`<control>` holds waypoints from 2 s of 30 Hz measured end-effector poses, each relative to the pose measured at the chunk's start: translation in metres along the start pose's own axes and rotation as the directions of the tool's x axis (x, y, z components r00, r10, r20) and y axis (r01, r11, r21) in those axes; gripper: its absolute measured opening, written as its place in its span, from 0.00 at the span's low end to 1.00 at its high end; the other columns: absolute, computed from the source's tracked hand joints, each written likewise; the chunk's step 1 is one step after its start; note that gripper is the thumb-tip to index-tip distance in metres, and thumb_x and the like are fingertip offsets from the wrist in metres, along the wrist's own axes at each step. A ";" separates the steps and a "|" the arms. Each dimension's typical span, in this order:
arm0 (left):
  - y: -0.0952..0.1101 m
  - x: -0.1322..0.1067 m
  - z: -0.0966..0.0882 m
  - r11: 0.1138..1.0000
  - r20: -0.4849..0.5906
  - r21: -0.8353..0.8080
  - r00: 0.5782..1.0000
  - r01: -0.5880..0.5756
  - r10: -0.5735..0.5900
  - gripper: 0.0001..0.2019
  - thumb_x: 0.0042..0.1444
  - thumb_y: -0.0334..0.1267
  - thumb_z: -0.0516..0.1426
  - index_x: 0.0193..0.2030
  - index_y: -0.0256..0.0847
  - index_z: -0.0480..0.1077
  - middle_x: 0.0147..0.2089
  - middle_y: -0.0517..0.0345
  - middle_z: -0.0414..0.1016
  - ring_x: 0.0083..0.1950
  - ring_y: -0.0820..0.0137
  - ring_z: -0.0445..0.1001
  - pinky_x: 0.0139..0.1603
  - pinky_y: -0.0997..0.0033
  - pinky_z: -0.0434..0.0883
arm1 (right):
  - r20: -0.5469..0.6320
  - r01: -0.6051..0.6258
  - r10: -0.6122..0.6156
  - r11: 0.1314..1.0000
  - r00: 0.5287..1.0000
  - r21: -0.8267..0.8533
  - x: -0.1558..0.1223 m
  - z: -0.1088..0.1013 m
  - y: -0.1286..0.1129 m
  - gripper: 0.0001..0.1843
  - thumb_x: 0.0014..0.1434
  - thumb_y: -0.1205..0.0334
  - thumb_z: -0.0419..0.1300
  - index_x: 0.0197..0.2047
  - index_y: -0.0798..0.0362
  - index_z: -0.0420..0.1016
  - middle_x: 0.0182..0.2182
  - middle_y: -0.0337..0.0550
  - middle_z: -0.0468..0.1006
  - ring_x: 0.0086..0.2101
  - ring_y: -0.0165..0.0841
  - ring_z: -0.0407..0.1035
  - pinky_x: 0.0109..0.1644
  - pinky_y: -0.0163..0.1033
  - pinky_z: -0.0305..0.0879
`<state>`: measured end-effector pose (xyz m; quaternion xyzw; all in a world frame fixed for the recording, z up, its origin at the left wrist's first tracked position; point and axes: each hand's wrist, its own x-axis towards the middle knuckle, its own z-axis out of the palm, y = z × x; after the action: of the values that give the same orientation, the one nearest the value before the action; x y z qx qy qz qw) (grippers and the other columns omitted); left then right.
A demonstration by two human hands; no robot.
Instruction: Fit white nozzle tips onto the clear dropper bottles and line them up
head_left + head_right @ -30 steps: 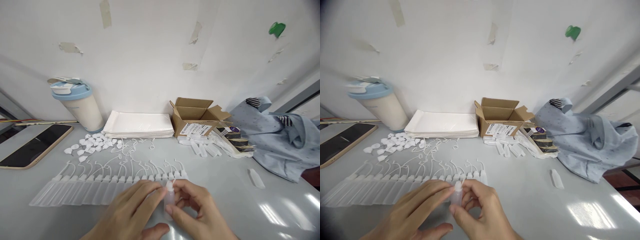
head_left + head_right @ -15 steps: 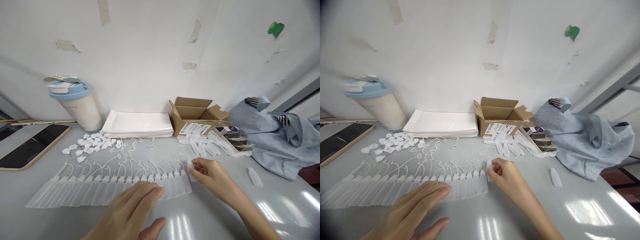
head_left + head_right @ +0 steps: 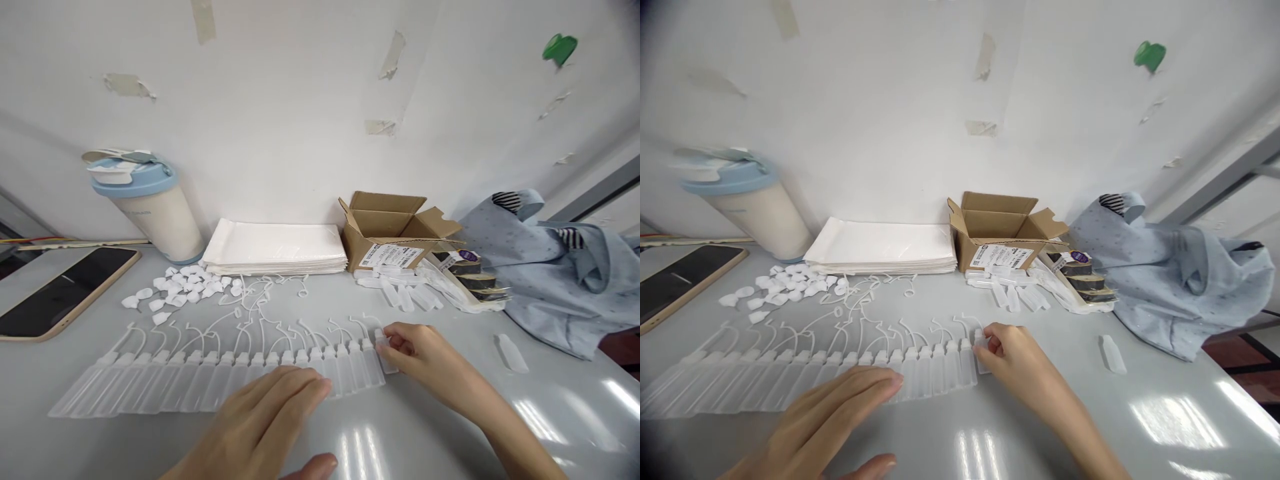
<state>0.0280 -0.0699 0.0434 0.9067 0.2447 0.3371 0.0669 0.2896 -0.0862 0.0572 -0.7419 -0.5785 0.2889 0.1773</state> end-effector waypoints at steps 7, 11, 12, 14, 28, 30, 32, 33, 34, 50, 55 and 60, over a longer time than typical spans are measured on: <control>-0.001 0.000 0.002 0.998 0.027 -0.056 1.000 0.005 -0.004 0.12 0.67 0.37 0.50 0.54 0.37 0.66 0.48 0.53 0.79 0.48 0.69 0.79 0.50 0.75 0.76 | -0.003 0.004 -0.004 1.000 1.000 0.000 -0.005 0.000 0.003 0.12 0.54 0.62 0.59 0.20 0.51 0.70 0.17 0.37 0.71 0.21 0.31 0.63 0.24 0.35 0.54; -0.002 -0.001 0.003 0.998 0.012 -0.055 1.000 -0.002 0.003 0.12 0.68 0.37 0.49 0.54 0.37 0.66 0.48 0.53 0.79 0.48 0.70 0.78 0.50 0.75 0.76 | 0.015 -0.009 0.009 1.000 1.000 -0.003 -0.005 -0.001 0.004 0.07 0.55 0.62 0.60 0.28 0.53 0.76 0.21 0.40 0.75 0.23 0.33 0.67 0.26 0.35 0.58; -0.003 -0.002 0.003 0.999 0.017 -0.046 1.000 -0.004 0.005 0.12 0.68 0.36 0.49 0.54 0.37 0.66 0.48 0.53 0.79 0.49 0.70 0.78 0.51 0.75 0.76 | 0.029 -0.019 0.019 1.000 0.999 -0.011 -0.005 -0.001 0.003 0.07 0.55 0.62 0.59 0.31 0.54 0.77 0.22 0.41 0.76 0.24 0.33 0.68 0.27 0.35 0.59; -0.003 -0.003 0.003 0.999 0.023 -0.031 1.000 -0.018 0.018 0.12 0.68 0.36 0.48 0.54 0.36 0.66 0.48 0.54 0.79 0.50 0.71 0.78 0.52 0.76 0.75 | 0.064 -0.038 0.040 0.998 0.997 -0.041 -0.005 -0.001 0.002 0.09 0.57 0.62 0.57 0.36 0.56 0.77 0.25 0.43 0.78 0.26 0.35 0.69 0.29 0.36 0.61; -0.001 -0.002 0.004 1.000 0.019 -0.028 1.000 -0.005 0.005 0.12 0.69 0.35 0.47 0.54 0.36 0.66 0.48 0.54 0.79 0.49 0.72 0.78 0.51 0.76 0.75 | 0.123 -0.040 0.048 0.997 0.991 -0.068 -0.005 -0.005 0.000 0.13 0.62 0.63 0.51 0.31 0.54 0.74 0.21 0.40 0.74 0.24 0.34 0.68 0.30 0.37 0.59; -0.001 -0.003 0.004 1.000 0.010 -0.029 1.000 -0.005 0.006 0.12 0.68 0.34 0.48 0.54 0.36 0.66 0.48 0.54 0.79 0.49 0.72 0.78 0.51 0.76 0.75 | 0.127 -0.044 0.053 0.997 0.990 -0.069 -0.005 -0.006 -0.001 0.14 0.62 0.62 0.50 0.33 0.55 0.75 0.21 0.41 0.75 0.25 0.34 0.68 0.30 0.38 0.59; -0.002 -0.003 0.003 1.000 0.007 -0.018 1.000 -0.015 0.015 0.12 0.68 0.34 0.48 0.54 0.36 0.66 0.48 0.54 0.79 0.49 0.72 0.78 0.51 0.76 0.75 | 0.137 -0.048 0.057 0.996 0.989 -0.072 -0.005 -0.007 -0.002 0.14 0.62 0.62 0.50 0.32 0.55 0.75 0.21 0.41 0.75 0.25 0.34 0.68 0.30 0.38 0.60; -0.002 -0.003 0.003 1.000 0.010 -0.009 1.000 -0.017 0.017 0.12 0.67 0.34 0.48 0.54 0.36 0.66 0.48 0.54 0.79 0.49 0.71 0.79 0.51 0.76 0.75 | 0.142 -0.050 0.061 0.996 0.988 -0.075 -0.005 -0.007 -0.003 0.14 0.62 0.62 0.50 0.31 0.55 0.74 0.21 0.41 0.75 0.25 0.34 0.68 0.30 0.37 0.59; -0.003 -0.003 0.002 1.000 0.013 -0.001 1.000 -0.022 0.022 0.12 0.67 0.34 0.49 0.54 0.37 0.66 0.48 0.54 0.79 0.49 0.71 0.79 0.51 0.76 0.75 | 0.146 -0.054 0.065 0.995 0.987 -0.079 -0.005 -0.008 -0.003 0.14 0.62 0.62 0.50 0.30 0.54 0.74 0.21 0.41 0.75 0.25 0.34 0.68 0.30 0.37 0.59; -0.001 -0.005 0.005 1.000 0.013 -0.007 1.000 0.023 -0.023 0.13 0.66 0.34 0.50 0.55 0.41 0.66 0.47 0.55 0.80 0.48 0.69 0.80 0.52 0.75 0.76 | 0.332 0.029 0.029 0.985 0.943 -0.168 -0.011 -0.006 0.020 0.29 0.45 0.69 0.60 0.53 0.51 0.67 0.29 0.37 0.73 0.29 0.34 0.68 0.30 0.35 0.58; 0.000 -0.004 0.004 1.000 0.013 -0.009 1.000 0.025 -0.025 0.13 0.66 0.34 0.50 0.55 0.39 0.65 0.48 0.55 0.80 0.48 0.70 0.79 0.53 0.76 0.75 | 0.320 0.042 0.022 0.981 0.947 -0.190 -0.011 -0.004 0.019 0.41 0.47 0.71 0.56 0.66 0.52 0.53 0.31 0.39 0.73 0.31 0.36 0.68 0.35 0.37 0.60; -0.001 -0.004 0.003 1.000 0.031 -0.010 0.999 0.013 -0.013 0.13 0.66 0.34 0.50 0.55 0.40 0.65 0.48 0.55 0.80 0.48 0.70 0.79 0.52 0.76 0.76 | 0.318 0.049 0.013 0.981 0.948 -0.186 -0.011 -0.003 0.017 0.42 0.49 0.71 0.55 0.68 0.53 0.50 0.31 0.40 0.73 0.32 0.36 0.68 0.37 0.39 0.61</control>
<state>0.0273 -0.0709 0.0387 0.9098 0.2478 0.3239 0.0773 0.3028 -0.1008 0.0519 -0.6938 -0.6314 0.3461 0.0122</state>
